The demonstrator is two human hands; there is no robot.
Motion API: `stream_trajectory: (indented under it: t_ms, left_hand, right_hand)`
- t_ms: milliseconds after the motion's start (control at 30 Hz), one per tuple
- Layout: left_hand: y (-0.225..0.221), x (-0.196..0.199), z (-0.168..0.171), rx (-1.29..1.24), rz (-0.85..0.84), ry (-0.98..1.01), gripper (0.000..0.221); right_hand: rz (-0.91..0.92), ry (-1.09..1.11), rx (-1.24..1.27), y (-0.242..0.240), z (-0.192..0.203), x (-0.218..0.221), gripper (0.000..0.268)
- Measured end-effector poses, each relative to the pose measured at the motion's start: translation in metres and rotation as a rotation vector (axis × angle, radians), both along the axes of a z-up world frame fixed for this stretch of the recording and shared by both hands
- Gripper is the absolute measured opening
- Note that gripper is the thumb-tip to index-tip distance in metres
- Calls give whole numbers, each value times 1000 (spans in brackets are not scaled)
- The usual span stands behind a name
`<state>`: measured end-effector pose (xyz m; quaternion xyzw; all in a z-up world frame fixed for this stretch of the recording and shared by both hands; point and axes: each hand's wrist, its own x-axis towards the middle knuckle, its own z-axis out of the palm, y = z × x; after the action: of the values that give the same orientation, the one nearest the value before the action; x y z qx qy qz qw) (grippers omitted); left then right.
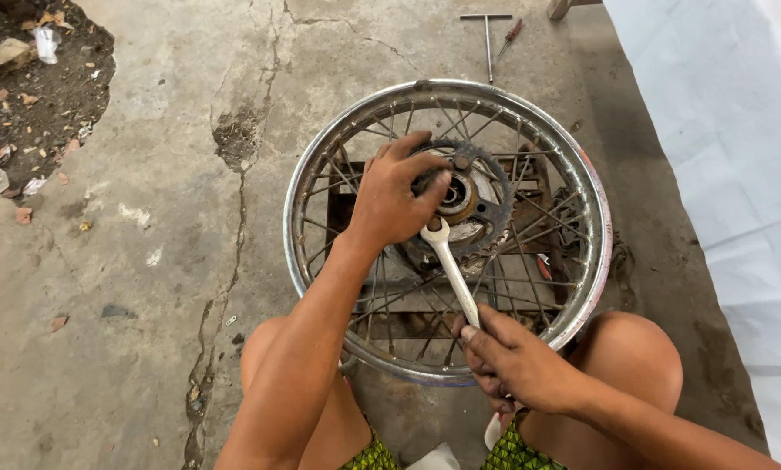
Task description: Loosening or tightening bolts on a motorcycle wheel sprocket using a wrench
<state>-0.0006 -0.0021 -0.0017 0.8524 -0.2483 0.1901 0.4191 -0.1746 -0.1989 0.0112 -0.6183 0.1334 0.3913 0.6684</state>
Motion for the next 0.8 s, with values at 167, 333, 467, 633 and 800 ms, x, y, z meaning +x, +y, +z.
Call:
stream_trajectory:
  t_ms: [167,333,467,633,800]
  left_hand:
    - [36,17,-17,-77,267,12,36]
    - [50,-3,-9,-92,288,134,28]
    - [35,-60,-16,318,363,469,54]
    - [34,-132,-40,619,223,310,56]
    - [40,-138,-34,586,199,309,90]
  right_hand:
    - [-18,-3,15,1,3,-5,27]
    - [-23,-77,-75,11,16,-9,37]
    - [-49,-116,-129,13,20,-10,40]
    - [-9,-119,-128,11,19,-10,39]
    - [47,-197,-194,12,21,-11,38]
